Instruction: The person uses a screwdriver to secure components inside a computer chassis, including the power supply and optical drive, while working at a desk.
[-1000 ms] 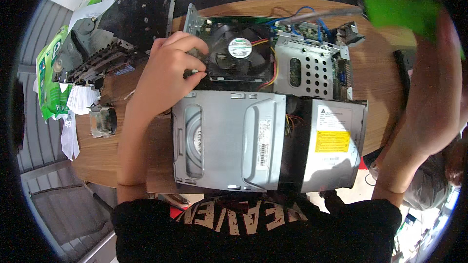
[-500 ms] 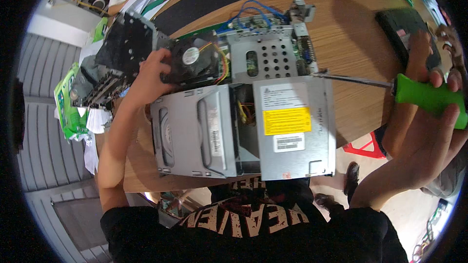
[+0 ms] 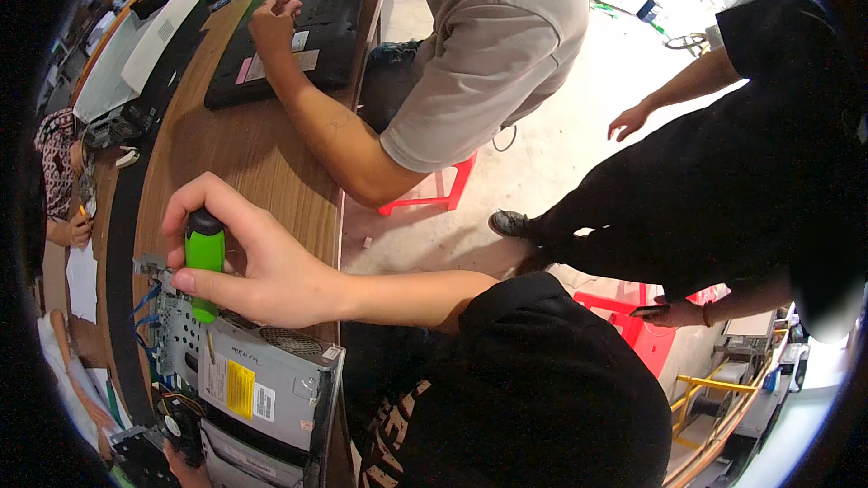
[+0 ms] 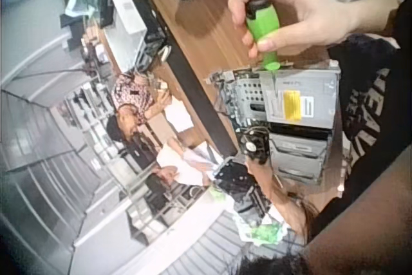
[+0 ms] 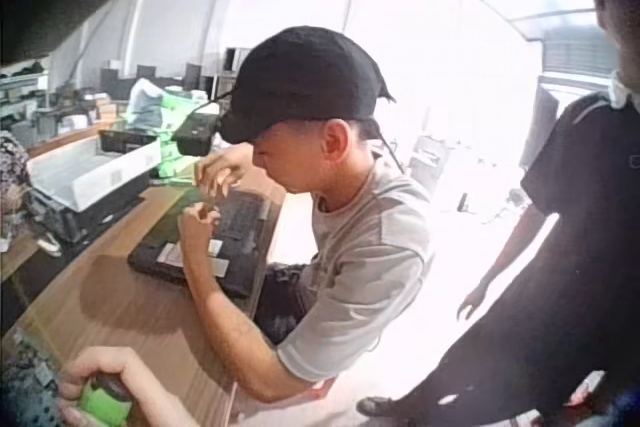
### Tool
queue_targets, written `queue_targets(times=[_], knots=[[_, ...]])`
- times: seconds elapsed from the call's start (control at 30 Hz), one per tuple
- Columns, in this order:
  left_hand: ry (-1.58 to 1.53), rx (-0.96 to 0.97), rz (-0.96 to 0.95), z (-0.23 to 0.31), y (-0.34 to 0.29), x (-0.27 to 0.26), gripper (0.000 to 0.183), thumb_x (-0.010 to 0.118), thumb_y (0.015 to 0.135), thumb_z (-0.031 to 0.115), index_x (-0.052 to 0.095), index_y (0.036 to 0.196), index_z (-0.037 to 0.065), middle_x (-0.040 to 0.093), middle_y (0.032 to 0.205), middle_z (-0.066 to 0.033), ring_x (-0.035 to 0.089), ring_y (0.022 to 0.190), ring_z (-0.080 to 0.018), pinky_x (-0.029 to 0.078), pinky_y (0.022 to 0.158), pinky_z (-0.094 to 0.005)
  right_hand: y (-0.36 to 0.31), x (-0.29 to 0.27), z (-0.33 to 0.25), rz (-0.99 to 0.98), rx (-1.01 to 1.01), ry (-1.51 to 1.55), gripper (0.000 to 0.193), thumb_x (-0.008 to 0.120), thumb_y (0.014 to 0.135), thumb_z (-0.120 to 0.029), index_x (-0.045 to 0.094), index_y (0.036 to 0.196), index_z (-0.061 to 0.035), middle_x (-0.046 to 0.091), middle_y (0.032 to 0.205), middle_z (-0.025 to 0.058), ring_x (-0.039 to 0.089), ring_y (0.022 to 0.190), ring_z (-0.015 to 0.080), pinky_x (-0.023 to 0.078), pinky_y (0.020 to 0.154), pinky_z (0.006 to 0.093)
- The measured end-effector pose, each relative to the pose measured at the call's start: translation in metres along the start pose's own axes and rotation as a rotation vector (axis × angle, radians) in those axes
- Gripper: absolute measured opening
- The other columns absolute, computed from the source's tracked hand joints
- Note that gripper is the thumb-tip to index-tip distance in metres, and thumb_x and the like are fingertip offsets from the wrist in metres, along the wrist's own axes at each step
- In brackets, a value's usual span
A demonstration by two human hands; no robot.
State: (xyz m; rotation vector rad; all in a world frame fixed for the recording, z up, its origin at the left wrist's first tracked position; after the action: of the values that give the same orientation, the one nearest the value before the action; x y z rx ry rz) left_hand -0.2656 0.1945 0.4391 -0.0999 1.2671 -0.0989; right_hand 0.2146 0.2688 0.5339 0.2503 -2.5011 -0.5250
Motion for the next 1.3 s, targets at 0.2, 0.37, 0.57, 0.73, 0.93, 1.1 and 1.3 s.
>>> queue_targets(times=[0.2,0.37,0.57,0.73,0.93,1.1,1.3], knots=[[0.058,-0.074,0.015,0.008,-0.025,-0.024,0.04,0.063,0.075,-0.006,0.061,0.115,-0.005,0.058,0.117,-0.0178,0.056,0.113,-0.0365,0.041,0.097,-0.0351,0.006,0.017,0.024,0.084,0.078,-0.066,0.038,0.069,0.086,-0.001,0.047,0.116,-0.007,0.056,0.1,0.0057,0.061,0.094,0.0136,0.054,0.083,0.0296],[0.091,0.023,0.081,0.04,0.01,-0.032,0.031,0.077,0.059,0.01,0.062,0.081,-0.006,0.055,0.114,-0.0216,0.052,0.11,-0.0392,0.045,0.093,-0.0406,-0.004,-0.007,0.006,0.074,-0.077,0.022,0.04,0.054,0.095,-0.003,0.042,0.133,-0.0111,0.054,0.113,0.0146,0.062,0.102,0.0308,0.052,0.091,0.0502],[0.103,-0.073,0.042,0.03,-0.016,-0.021,0.028,0.081,0.063,0.022,0.07,0.078,0.001,0.05,0.132,-0.0145,0.043,0.127,-0.0324,0.028,0.105,-0.0623,-0.021,0.028,0.043,-0.126,0.136,0.171,0.037,0.053,0.098,-0.007,0.036,0.131,-0.0124,0.048,0.112,0.0113,0.056,0.104,0.0255,0.045,0.094,0.0495],[0.132,-0.134,-0.009,0.036,-0.015,-0.017,0.029,0.082,0.064,0.021,0.067,0.073,-0.001,0.045,0.141,-0.0153,0.038,0.133,-0.0329,0.021,0.108,-0.0689,-0.026,0.042,0.055,-0.129,0.195,0.175,0.038,0.057,0.096,-0.008,0.037,0.128,-0.0119,0.048,0.111,0.0118,0.058,0.1,0.0256,0.047,0.093,0.05],[0.234,-0.167,-0.04,0.055,-0.008,-0.029,0.03,0.084,0.065,0.024,0.066,0.071,0.0,0.045,0.141,-0.0144,0.035,0.138,-0.033,0.017,0.107,-0.0734,-0.023,0.035,0.062,-0.069,0.207,0.172,0.037,0.058,0.095,-0.008,0.038,0.125,-0.0115,0.048,0.111,0.0126,0.057,0.1,0.0265,0.048,0.094,0.0511],[0.168,-0.185,-0.036,0.044,-0.016,-0.023,0.029,0.084,0.066,0.025,0.069,0.074,0.002,0.046,0.141,-0.0121,0.033,0.139,-0.0306,0.016,0.103,-0.079,-0.025,0.036,0.071,-0.062,0.237,0.158,0.036,0.058,0.095,-0.007,0.038,0.124,-0.011,0.048,0.11,0.0125,0.057,0.1,0.0264,0.049,0.094,0.051],[0.119,-0.214,-0.012,0.037,-0.014,-0.021,0.026,0.083,0.066,0.021,0.069,0.075,0.001,0.044,0.143,-0.0127,0.032,0.14,-0.0319,0.016,0.103,-0.0794,-0.026,0.042,0.067,-0.103,0.244,0.16,0.037,0.057,0.094,-0.006,0.037,0.125,-0.0105,0.048,0.11,0.012,0.057,0.1,0.0264,0.05,0.093,0.0509]])
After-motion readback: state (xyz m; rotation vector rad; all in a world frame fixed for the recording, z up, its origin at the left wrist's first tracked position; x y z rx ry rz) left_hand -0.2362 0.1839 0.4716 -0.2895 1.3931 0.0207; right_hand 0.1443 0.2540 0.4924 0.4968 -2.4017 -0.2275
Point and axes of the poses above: each hand's wrist, its own y-axis towards the middle knuckle, its own x-axis out of the palm, z = x × y, the point moved 6 cm from there along y, towards the middle knuckle
